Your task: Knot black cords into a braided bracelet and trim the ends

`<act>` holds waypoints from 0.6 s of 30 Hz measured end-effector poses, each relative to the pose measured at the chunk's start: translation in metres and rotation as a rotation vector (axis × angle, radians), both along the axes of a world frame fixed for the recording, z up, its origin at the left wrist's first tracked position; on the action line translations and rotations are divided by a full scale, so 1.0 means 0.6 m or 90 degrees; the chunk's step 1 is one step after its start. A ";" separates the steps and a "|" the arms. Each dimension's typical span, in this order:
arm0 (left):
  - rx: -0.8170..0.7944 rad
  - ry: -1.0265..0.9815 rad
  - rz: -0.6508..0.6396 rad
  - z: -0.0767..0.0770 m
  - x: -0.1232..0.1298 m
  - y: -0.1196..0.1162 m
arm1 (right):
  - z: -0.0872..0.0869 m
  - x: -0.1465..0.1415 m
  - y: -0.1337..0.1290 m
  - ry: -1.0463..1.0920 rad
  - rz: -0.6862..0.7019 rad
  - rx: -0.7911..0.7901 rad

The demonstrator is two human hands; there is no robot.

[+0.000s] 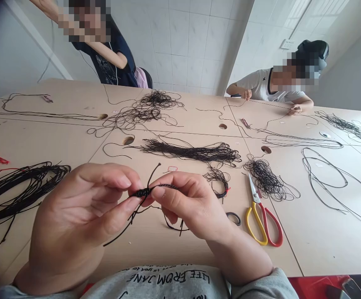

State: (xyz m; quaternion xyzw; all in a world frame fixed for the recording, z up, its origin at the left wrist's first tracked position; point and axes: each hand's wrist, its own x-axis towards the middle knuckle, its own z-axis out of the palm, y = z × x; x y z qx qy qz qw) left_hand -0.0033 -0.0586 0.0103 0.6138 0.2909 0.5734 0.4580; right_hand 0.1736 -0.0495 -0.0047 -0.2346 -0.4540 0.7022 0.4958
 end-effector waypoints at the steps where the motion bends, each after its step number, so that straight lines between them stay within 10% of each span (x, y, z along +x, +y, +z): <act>1: 0.000 0.000 0.001 0.000 0.001 0.000 | 0.000 0.000 0.000 0.005 0.003 0.000; 18: 0.065 0.048 -0.029 -0.007 -0.008 0.017 | 0.003 -0.006 -0.003 -0.067 -0.029 0.046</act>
